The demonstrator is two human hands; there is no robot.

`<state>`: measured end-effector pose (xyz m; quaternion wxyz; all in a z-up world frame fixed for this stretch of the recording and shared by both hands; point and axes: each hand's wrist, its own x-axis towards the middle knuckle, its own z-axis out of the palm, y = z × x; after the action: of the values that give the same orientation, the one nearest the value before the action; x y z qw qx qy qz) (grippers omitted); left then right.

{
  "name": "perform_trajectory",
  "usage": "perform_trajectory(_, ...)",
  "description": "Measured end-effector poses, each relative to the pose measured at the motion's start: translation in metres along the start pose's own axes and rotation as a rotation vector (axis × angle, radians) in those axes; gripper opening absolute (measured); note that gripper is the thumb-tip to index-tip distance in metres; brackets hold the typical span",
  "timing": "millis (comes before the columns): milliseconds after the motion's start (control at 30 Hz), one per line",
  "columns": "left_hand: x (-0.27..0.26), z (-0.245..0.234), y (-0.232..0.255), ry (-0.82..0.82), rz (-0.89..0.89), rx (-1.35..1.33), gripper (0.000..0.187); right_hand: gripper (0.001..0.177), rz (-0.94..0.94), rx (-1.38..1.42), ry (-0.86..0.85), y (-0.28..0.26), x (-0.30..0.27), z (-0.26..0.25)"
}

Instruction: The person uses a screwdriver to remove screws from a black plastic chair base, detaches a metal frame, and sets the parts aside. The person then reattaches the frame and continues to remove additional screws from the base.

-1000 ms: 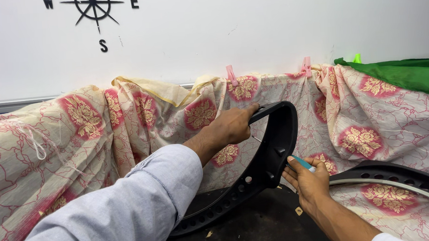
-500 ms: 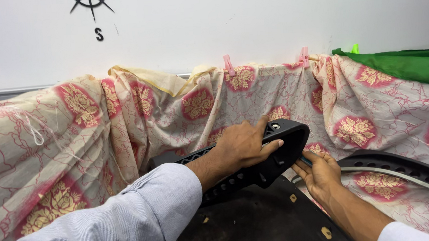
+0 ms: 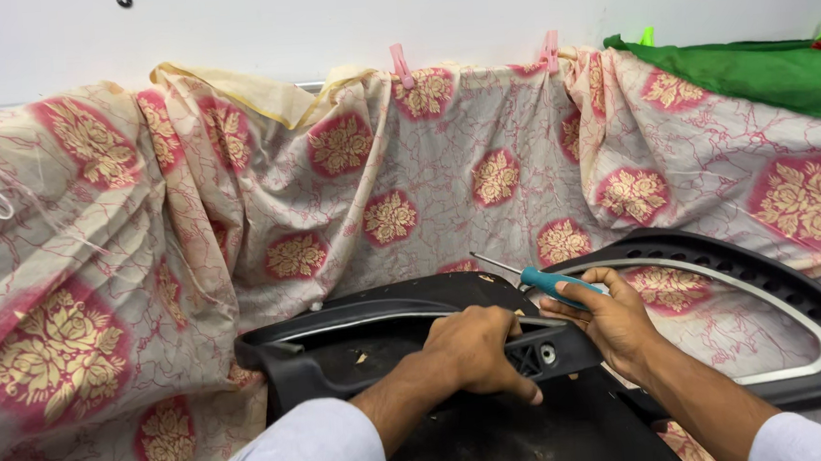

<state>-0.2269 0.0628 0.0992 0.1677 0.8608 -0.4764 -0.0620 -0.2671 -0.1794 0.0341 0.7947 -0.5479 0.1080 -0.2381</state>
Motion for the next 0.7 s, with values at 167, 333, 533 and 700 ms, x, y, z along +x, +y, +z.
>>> perform_trajectory(167, -0.025, 0.049, -0.004, -0.064, -0.024, -0.089, 0.055, 0.025, 0.089, -0.024, 0.035, 0.011, -0.038, 0.000)
perform_trajectory(333, -0.023, 0.055, -0.014, -0.100, -0.028, -0.163, 0.048, 0.018, 0.091, 0.040, 0.107, 0.017, -0.059, -0.002)
perform_trajectory(533, -0.012, 0.056, -0.021, 0.251, -0.067, -0.361, 0.046, 0.016, 0.121, 0.017, 0.117, 0.013, -0.061, -0.009)
perform_trajectory(700, 0.019, 0.062, -0.014, 0.449, 0.611, 0.104, 0.037, 0.017, 0.105, -0.102, 0.124, 0.012, -0.055, -0.004)
